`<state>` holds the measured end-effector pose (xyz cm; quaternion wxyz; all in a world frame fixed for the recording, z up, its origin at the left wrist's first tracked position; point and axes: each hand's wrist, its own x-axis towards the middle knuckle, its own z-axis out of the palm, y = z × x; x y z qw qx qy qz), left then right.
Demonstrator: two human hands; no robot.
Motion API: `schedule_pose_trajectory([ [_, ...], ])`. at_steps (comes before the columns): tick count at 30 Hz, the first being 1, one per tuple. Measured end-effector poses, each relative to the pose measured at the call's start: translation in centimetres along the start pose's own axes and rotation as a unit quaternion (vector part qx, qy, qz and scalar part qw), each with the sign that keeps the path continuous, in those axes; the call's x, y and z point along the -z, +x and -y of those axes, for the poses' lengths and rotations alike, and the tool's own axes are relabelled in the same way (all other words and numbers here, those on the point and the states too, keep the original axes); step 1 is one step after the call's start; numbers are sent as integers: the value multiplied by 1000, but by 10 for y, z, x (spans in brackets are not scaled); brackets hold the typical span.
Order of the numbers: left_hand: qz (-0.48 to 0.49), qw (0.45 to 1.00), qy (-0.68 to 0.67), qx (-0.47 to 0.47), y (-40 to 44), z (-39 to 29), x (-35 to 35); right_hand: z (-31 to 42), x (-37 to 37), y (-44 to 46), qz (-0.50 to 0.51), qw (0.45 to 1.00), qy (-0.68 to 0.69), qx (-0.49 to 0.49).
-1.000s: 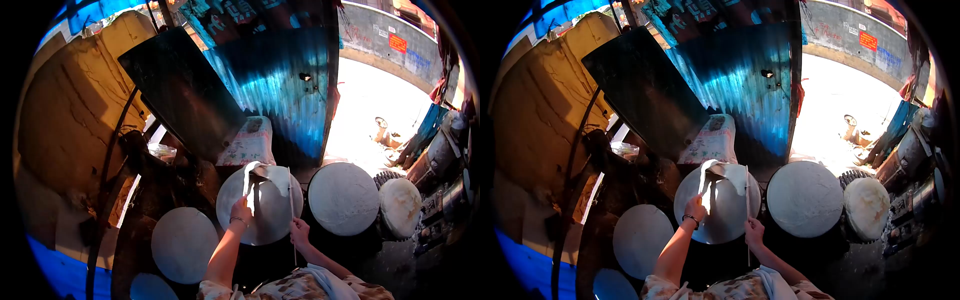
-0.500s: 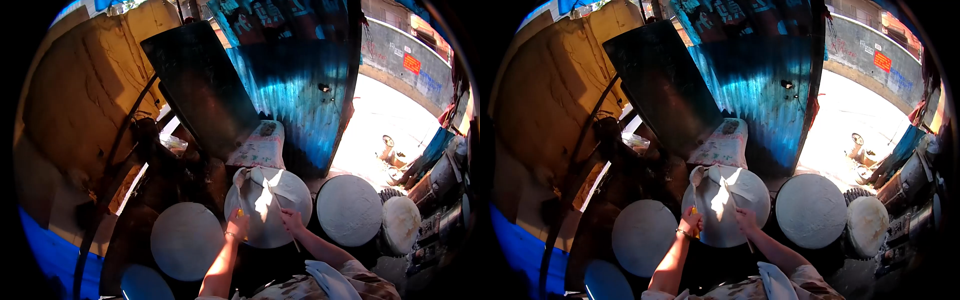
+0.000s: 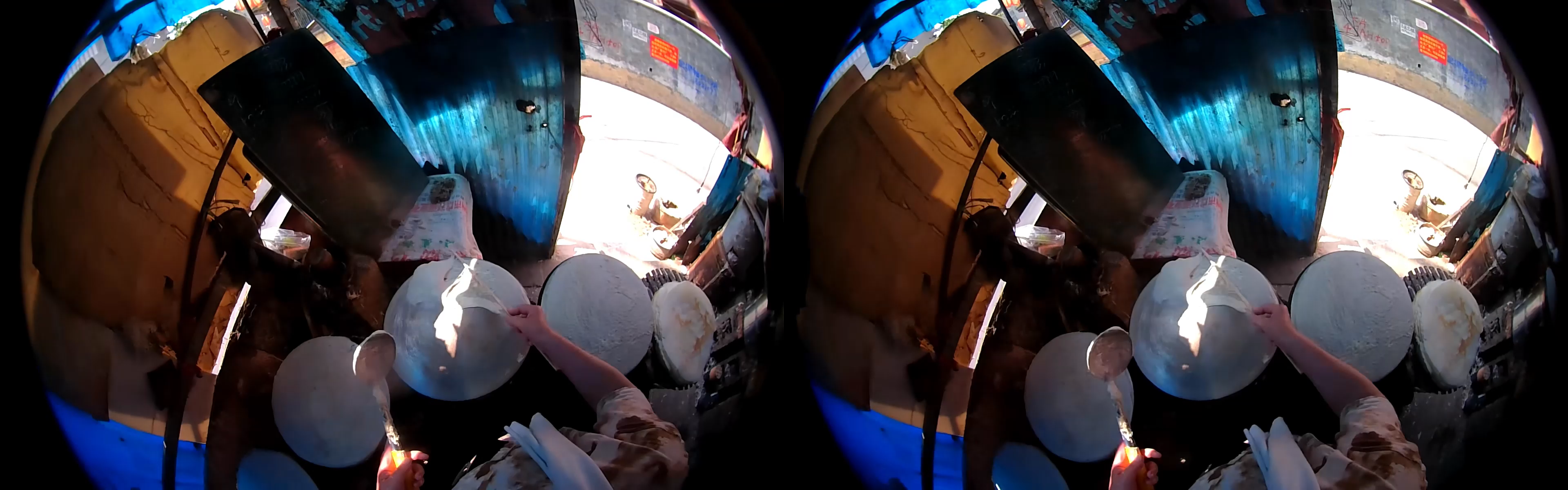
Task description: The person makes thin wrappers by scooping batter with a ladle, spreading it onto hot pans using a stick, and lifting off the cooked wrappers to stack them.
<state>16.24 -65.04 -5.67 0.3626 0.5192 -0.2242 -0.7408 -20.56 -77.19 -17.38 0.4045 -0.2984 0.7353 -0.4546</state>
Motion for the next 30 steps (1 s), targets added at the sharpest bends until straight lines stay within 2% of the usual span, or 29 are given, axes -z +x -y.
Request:
schedule_pose_trajectory([
  [1,1,1000,-4,-1,-2,4,-3,1,-7,0,6,1000,-8,3],
  [3,9,1000,-6,-6,-4,5,-11,0,-28,-6,167,985,53,-8],
  [4,8,1000,-5,-12,-7,4,-12,-8,-25,-6,209,977,41,-16],
  [5,9,1000,-9,-20,-10,3,-16,-13,-5,-8,206,977,47,-20],
  [7,2,996,-38,-80,-20,7,-12,2,42,2,320,942,56,-88],
  [8,-33,994,-55,-83,-23,3,-14,9,45,18,323,941,54,-80],
  [9,-72,991,-73,-82,-29,0,-13,16,44,30,219,972,57,-61],
  [10,-57,990,-76,-109,-26,-2,-11,19,43,36,112,991,57,-43],
  [11,-49,989,-73,-115,-18,4,-2,19,36,36,116,991,49,-42],
  [13,-29,970,-239,-41,-4,9,10,39,8,23,209,975,-64,-32],
  [14,-59,959,-274,-40,-8,8,6,31,2,17,270,960,-71,-29],
  [15,-58,960,-270,-42,-10,13,11,27,11,19,269,960,-67,-27],
  [17,45,971,-201,-118,-15,27,25,14,46,19,427,887,44,-169],
  [18,1,970,-197,-142,-37,-1,-13,25,58,18,395,911,15,-119],
  [19,-5,971,-194,-142,-35,-4,-14,24,63,36,371,925,-34,-71],
  [21,-27,977,-151,-151,-31,-2,-8,28,43,55,215,976,12,-17],
  [23,-93,975,-154,-129,-27,-6,-20,40,14,41,264,963,-40,-26],
  [24,-85,972,-180,-128,-29,-8,-24,43,5,33,299,951,-77,-32],
  [25,-76,968,-203,-128,-32,-10,-28,40,7,21,359,931,-54,-47],
  [27,-74,965,-214,-133,-37,-7,-30,32,35,17,438,884,8,-161],
  [28,-72,964,-217,-134,-39,-7,-30,28,46,26,439,884,10,-160],
  [30,-51,961,-244,-122,-40,-16,-30,36,55,44,392,918,-41,-49],
])
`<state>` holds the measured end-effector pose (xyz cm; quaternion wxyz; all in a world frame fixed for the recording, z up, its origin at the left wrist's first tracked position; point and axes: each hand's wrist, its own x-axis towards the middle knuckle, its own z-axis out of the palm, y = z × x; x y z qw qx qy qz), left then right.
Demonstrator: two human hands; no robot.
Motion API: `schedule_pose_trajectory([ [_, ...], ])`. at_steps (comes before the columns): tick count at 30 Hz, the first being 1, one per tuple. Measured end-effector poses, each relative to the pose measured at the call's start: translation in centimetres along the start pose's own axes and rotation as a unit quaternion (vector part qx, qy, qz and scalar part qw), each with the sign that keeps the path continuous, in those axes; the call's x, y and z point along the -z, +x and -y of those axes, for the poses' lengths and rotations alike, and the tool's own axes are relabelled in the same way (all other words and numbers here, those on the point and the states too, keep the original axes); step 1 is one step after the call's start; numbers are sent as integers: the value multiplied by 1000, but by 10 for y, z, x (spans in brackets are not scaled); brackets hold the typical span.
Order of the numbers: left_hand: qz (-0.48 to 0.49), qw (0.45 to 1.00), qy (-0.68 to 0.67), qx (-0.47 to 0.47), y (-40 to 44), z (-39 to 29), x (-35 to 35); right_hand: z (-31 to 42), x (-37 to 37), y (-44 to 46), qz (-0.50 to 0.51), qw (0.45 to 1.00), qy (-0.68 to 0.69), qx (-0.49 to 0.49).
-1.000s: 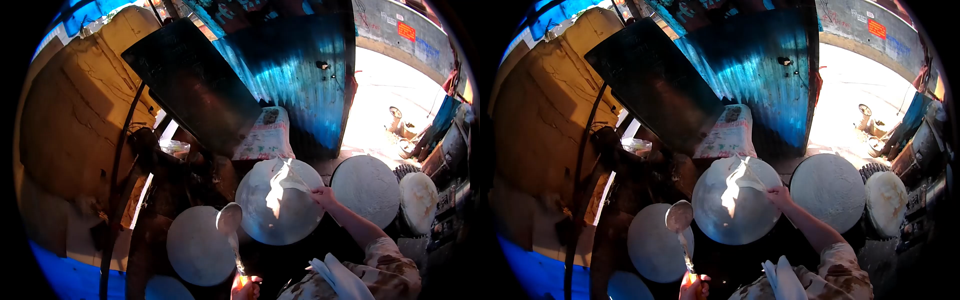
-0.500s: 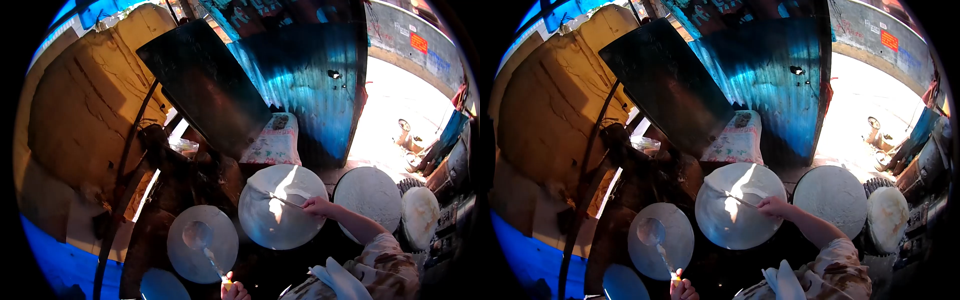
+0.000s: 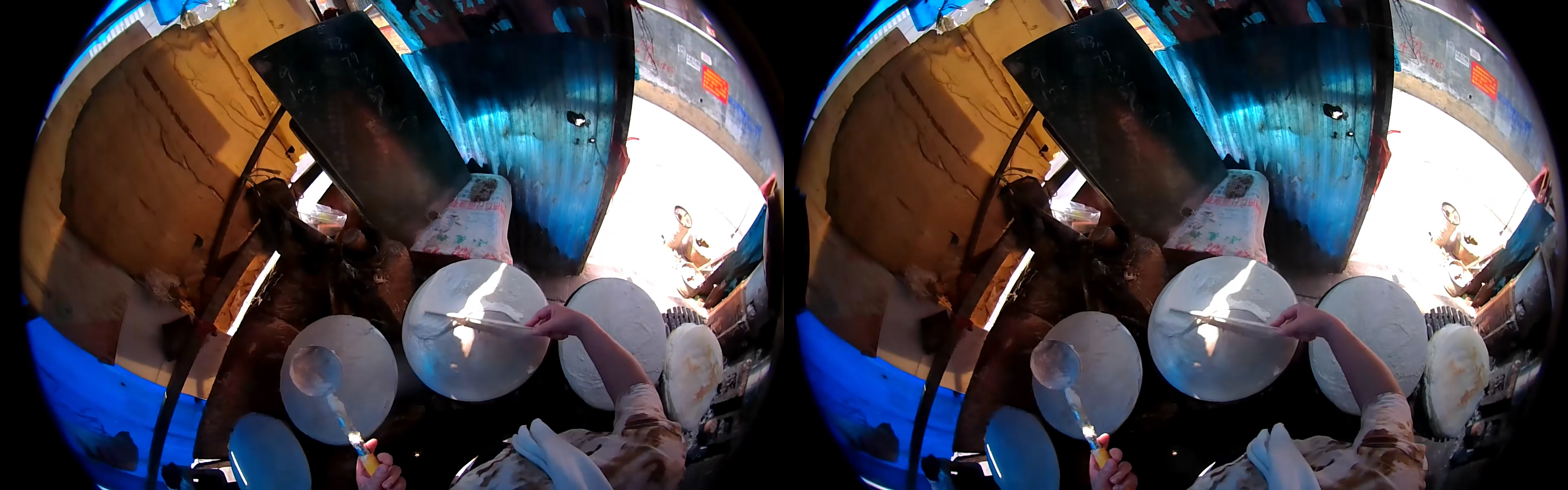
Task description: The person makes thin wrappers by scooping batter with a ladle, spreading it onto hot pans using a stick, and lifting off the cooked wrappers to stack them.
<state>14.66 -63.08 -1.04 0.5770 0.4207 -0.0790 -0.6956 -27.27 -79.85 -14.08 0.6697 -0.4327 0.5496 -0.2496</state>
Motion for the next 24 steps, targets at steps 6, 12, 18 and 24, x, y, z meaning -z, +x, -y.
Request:
schedule_pose_trajectory([
  [6,20,997,-71,6,17,16,22,5,-40,16,56,998,32,-27],
  [12,77,995,13,-57,7,2,17,-9,36,21,-43,999,24,5],
  [18,84,994,-11,-65,4,-6,9,14,-21,24,66,994,-53,-67],
  [24,30,995,26,-93,3,-3,7,3,44,32,-3,1000,-20,-9],
])
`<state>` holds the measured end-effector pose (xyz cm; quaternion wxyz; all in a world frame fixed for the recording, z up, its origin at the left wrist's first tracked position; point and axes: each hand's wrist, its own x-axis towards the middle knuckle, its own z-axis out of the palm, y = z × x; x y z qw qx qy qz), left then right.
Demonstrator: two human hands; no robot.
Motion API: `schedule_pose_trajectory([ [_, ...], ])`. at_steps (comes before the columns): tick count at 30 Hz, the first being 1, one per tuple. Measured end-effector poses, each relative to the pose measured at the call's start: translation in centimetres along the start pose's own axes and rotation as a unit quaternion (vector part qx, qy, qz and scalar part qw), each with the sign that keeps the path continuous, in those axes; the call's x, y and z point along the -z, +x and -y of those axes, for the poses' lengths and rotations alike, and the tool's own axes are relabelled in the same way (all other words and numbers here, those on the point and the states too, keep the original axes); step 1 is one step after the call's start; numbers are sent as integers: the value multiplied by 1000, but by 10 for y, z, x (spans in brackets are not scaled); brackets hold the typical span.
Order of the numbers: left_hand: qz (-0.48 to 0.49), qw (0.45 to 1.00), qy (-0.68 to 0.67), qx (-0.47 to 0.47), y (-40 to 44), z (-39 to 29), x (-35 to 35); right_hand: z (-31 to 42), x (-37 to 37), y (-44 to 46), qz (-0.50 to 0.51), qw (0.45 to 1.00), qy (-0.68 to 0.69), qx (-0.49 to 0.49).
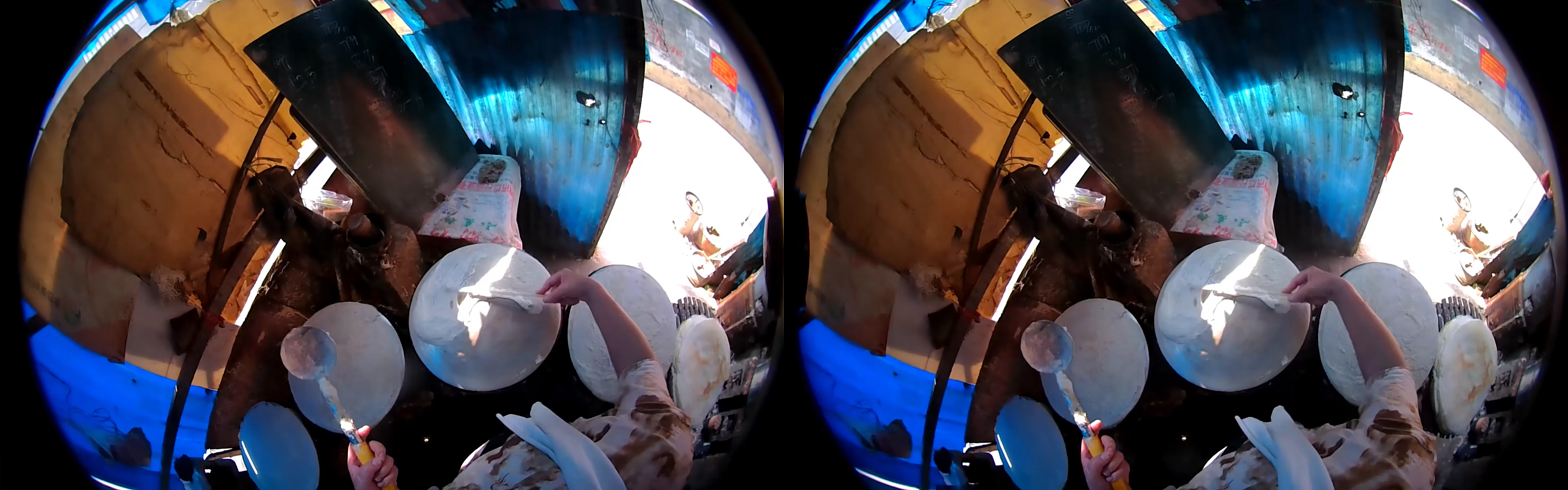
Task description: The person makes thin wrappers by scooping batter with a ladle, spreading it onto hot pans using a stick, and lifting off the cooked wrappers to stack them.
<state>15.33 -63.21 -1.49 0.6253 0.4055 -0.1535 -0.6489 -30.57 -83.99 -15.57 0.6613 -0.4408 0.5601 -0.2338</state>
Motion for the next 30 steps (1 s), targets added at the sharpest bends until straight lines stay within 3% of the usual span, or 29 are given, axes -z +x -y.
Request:
schedule_pose_trajectory([
  [1,-6,1000,-10,-4,3,0,-6,13,-11,14,-86,996,25,23],
  [3,1,999,-44,33,8,-3,-6,27,-43,25,-49,998,1,-27],
  [5,19,997,-69,38,7,0,0,16,-57,12,98,993,-51,-44],
  [9,54,996,-61,47,0,-2,16,-7,-1,-23,220,967,-18,-124],
  [11,111,991,-60,48,-2,-2,24,-2,19,-7,122,989,-66,-60],
  [13,102,992,-72,34,1,2,18,18,-4,25,-18,1000,-1,6],
  [14,94,993,-64,29,5,5,21,34,-26,28,-40,999,-2,-19],
  [15,86,995,-52,24,6,6,23,43,-45,28,12,995,-88,-38],
  [17,81,994,-65,22,-2,7,19,28,-56,19,145,985,-78,-60],
  [19,78,992,-91,26,-13,9,17,4,-27,3,184,976,-53,-108],
  [21,76,995,-62,20,-18,10,24,0,-2,-1,180,975,-37,-124],
  [23,39,997,-53,45,-19,13,33,18,11,3,116,987,-103,-31],
  [25,62,992,-106,22,-14,16,10,39,-23,35,-36,999,-2,-7],
  [27,75,985,-153,22,-7,21,7,55,-59,40,21,996,-91,-8],
  [29,77,986,-143,24,-3,26,18,43,-69,28,184,973,-124,-62],
  [30,76,985,-155,24,-4,28,19,23,-58,21,204,969,-121,-71],
])
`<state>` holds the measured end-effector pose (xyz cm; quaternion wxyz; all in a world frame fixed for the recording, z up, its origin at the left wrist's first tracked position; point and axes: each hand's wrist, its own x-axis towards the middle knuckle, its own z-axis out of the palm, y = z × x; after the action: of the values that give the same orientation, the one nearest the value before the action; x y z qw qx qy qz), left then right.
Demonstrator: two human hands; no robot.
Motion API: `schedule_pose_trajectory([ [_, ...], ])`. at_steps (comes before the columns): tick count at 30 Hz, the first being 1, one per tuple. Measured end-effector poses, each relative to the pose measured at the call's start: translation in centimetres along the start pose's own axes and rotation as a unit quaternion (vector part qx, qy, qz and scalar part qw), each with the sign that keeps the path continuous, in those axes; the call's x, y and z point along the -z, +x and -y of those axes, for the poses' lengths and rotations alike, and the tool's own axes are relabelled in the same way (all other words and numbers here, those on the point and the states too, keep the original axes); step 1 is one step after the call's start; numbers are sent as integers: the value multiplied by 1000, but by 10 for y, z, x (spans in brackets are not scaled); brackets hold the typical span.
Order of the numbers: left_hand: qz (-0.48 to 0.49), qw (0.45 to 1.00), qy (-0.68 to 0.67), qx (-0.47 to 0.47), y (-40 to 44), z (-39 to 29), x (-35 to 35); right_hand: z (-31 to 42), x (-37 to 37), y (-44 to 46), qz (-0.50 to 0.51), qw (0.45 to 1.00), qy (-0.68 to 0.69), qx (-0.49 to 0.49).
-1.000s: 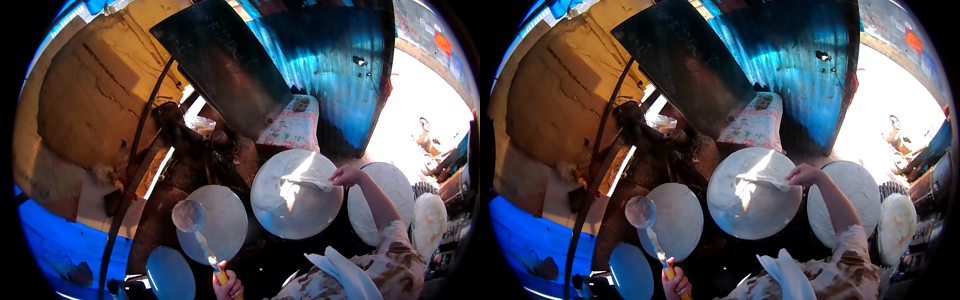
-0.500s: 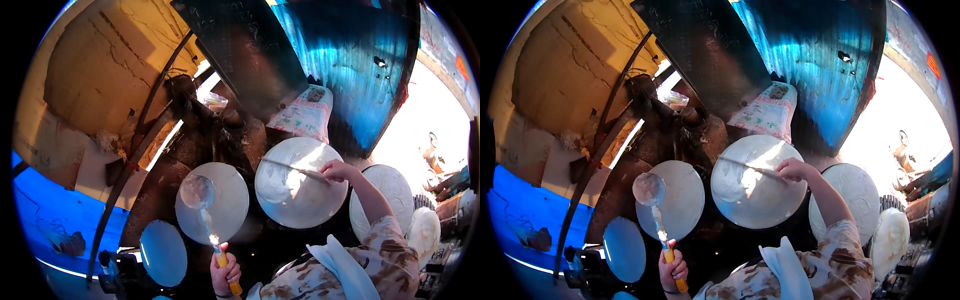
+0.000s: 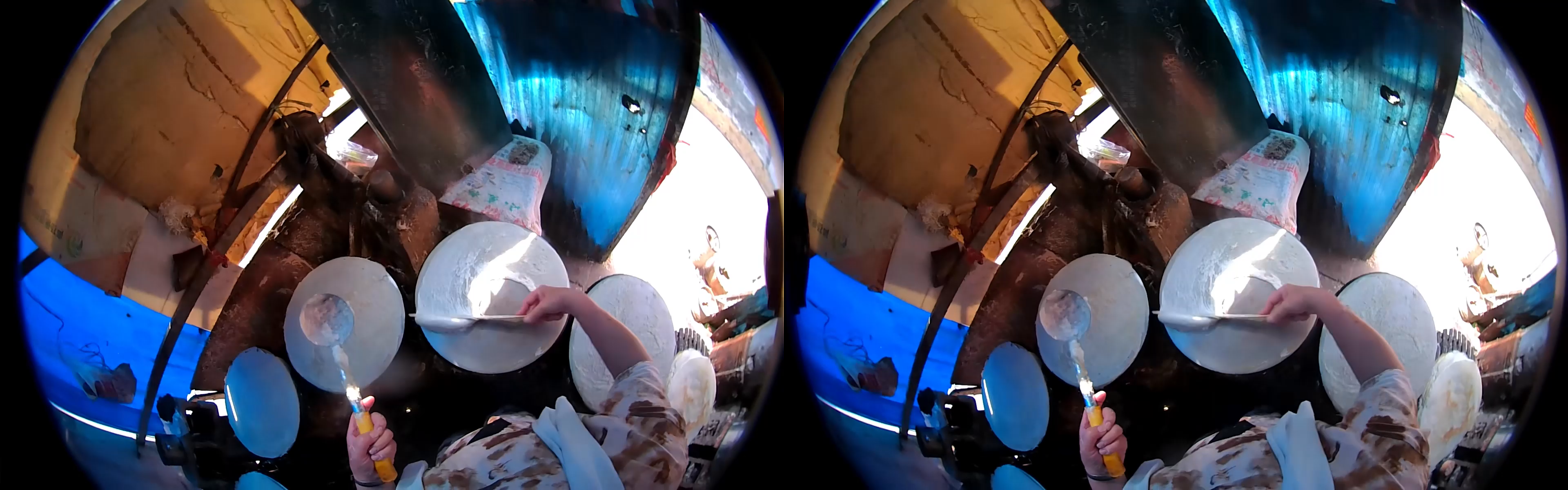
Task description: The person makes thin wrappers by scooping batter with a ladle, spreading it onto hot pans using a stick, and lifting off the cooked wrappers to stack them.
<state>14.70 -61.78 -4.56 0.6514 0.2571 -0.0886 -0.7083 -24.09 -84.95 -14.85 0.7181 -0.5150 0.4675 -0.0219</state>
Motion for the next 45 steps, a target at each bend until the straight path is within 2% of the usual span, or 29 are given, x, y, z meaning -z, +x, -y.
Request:
schedule_pose_trajectory([
  [2,14,999,-35,13,-2,4,-6,-38,15,-38,5,998,22,-60],
  [4,-1,998,-47,53,-8,-4,-7,-69,37,-81,-12,997,27,-70],
  [5,-22,995,-69,73,-10,-7,-7,-76,40,-93,-60,998,25,-22],
  [7,17,995,-52,85,-8,-6,-4,-76,39,-85,-177,970,151,61],
  [9,13,995,-89,48,-6,0,-6,-62,21,-49,-327,913,232,72],
  [12,20,992,-114,47,-13,-3,11,-46,-30,-39,-257,949,175,46],
  [14,-8,997,-68,24,-31,-7,23,-53,-53,-42,-147,986,78,8],
  [15,-1,997,-75,16,-38,-10,23,-58,-66,-49,-158,985,75,-5],
  [17,23,996,-63,53,-62,-16,23,-72,-87,-48,-105,981,158,35],
  [18,75,985,-135,79,-71,-23,24,-61,-108,-45,-105,977,179,51],
  [21,129,983,-112,62,-100,-42,15,-20,-203,-3,-78,937,317,123],
  [23,117,990,-81,12,-106,-45,18,4,-272,35,-124,921,342,137],
  [25,24,998,66,-2,-99,-48,18,11,-330,69,-173,886,408,140],
  [26,9,998,60,14,-89,-47,27,4,-338,75,-167,892,398,135],
  [27,-5,998,56,32,-75,-45,42,-4,-345,81,-208,874,429,94],
  [28,17,996,-39,80,-63,-45,58,-11,-352,88,-250,849,461,56],
  [29,51,965,-203,159,-52,-43,86,-40,-338,86,-226,858,448,111],
  [30,65,936,-285,194,-54,-46,92,-36,-330,59,-270,847,450,78],
  [31,77,898,-367,229,-57,-49,95,-55,-316,44,-274,862,413,103],
  [35,164,906,-364,137,-119,-82,69,-79,-275,-5,-355,848,384,92],
  [37,182,950,-253,15,-138,-81,77,-70,-284,8,-384,794,441,168],
  [39,126,982,-126,-67,-145,-76,86,-34,-319,32,-435,796,405,117],
  [41,72,977,-198,-34,-149,-72,100,-44,-342,62,-348,874,324,102],
  [43,78,932,-353,26,-156,-64,111,-66,-332,49,-360,882,298,62],
  [45,53,936,-346,20,-164,-49,124,-83,-303,0,-367,877,301,73],
])
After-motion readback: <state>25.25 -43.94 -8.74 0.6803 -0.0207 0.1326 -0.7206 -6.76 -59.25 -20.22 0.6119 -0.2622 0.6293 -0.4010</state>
